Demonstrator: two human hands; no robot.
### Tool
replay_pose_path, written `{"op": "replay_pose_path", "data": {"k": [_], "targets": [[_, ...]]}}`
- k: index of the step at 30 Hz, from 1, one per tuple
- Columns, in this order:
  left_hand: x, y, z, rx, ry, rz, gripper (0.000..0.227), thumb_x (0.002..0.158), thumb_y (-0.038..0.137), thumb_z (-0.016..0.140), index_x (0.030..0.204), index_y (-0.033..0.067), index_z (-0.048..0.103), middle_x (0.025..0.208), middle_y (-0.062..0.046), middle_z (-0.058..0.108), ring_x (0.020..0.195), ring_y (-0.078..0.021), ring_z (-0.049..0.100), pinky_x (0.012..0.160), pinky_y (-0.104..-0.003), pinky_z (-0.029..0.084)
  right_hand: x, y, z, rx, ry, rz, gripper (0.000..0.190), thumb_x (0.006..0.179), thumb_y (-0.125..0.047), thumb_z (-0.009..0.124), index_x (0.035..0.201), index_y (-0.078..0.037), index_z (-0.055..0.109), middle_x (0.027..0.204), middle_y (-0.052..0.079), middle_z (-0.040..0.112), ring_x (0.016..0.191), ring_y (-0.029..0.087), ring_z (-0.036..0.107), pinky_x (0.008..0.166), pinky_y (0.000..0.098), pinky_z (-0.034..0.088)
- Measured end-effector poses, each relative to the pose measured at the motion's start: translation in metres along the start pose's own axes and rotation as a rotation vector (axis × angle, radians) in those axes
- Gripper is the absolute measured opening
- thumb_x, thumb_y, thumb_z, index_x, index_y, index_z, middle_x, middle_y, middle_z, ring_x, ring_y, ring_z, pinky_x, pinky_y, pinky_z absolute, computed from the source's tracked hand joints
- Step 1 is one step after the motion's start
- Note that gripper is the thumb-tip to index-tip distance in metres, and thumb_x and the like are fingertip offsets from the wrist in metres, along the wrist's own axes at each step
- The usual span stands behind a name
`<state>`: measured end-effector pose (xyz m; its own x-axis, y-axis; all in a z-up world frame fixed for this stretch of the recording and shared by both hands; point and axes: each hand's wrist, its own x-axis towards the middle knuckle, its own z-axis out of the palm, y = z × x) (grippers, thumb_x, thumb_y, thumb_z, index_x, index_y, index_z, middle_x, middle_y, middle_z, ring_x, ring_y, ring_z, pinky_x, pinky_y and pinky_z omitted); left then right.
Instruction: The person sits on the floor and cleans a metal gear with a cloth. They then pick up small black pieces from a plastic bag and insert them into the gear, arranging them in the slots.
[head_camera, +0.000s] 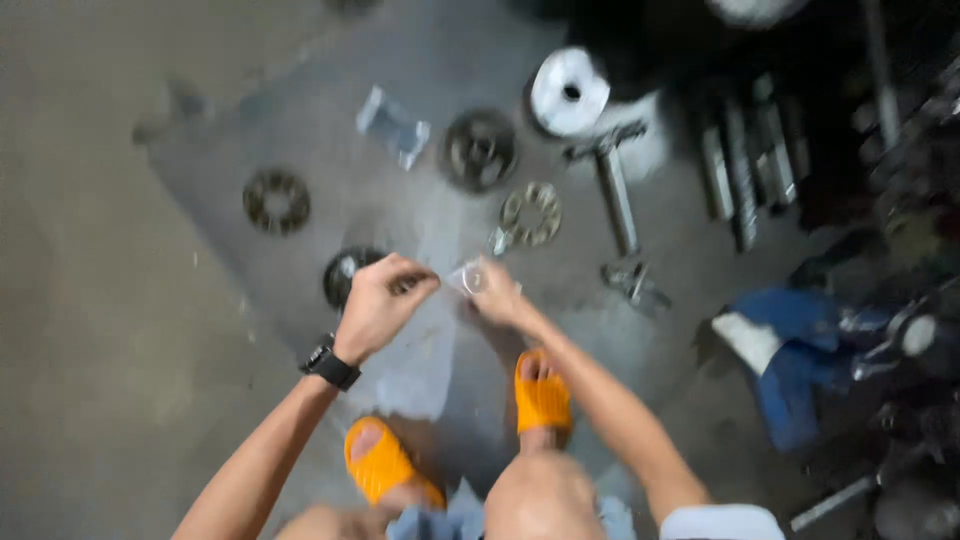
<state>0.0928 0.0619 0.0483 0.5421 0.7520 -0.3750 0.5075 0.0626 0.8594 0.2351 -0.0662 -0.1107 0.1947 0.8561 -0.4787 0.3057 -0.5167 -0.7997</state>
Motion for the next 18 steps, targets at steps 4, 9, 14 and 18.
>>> {"op": "replay_pose_path", "data": {"k": [4, 9, 14, 18], "targets": [[0.081, 0.060, 0.027, 0.178, -0.096, 0.149, 0.007, 0.073, 0.015, 0.070, 0.078, 0.0097, 0.070, 0.076, -0.004, 0.069, 0.070, -0.0156, 0.062, 0.066, -0.028, 0.049, -0.048, -0.011, -0.046, 0.882, -0.353, 0.128, 0.027, 0.082, -0.030, 0.058, 0.092, -0.006, 0.056, 0.072, 0.009, 0.061, 0.055, 0.016, 0.055, 0.050, 0.0262, 0.043], [0.195, 0.134, 0.065, -0.010, -0.034, 0.130, 0.010, 0.073, 0.018, 0.064, 0.078, 0.0107, 0.070, 0.071, 0.001, 0.069, 0.063, -0.0064, 0.057, 0.062, -0.022, 0.044, -0.075, -0.008, -0.067, 0.997, -0.406, 0.144, 0.024, 0.087, -0.023, 0.052, 0.080, -0.002, 0.061, 0.067, 0.009, 0.063, 0.054, 0.010, 0.052, 0.042, 0.0183, 0.034], [0.293, 0.223, 0.084, -0.158, 0.026, 0.337, 0.011, 0.076, 0.018, 0.064, 0.082, 0.0093, 0.068, 0.064, -0.002, 0.066, 0.054, -0.0085, 0.061, 0.051, -0.022, 0.049, -0.106, 0.036, -0.060, 1.068, -0.345, 0.407, 0.022, 0.090, -0.017, 0.055, 0.075, -0.001, 0.057, 0.064, 0.012, 0.060, 0.040, 0.008, 0.046, 0.033, 0.0173, 0.027], [0.367, 0.307, 0.087, -0.278, 0.213, 0.447, 0.013, 0.077, 0.016, 0.062, 0.066, 0.0115, 0.062, 0.045, 0.002, 0.055, 0.039, -0.0083, 0.048, 0.042, -0.024, 0.043, -0.124, 0.065, -0.069, 0.950, -0.175, 0.453, 0.024, 0.084, -0.015, 0.058, 0.065, 0.001, 0.060, 0.057, 0.009, 0.058, 0.050, 0.012, 0.049, 0.050, 0.0205, 0.032]]}}
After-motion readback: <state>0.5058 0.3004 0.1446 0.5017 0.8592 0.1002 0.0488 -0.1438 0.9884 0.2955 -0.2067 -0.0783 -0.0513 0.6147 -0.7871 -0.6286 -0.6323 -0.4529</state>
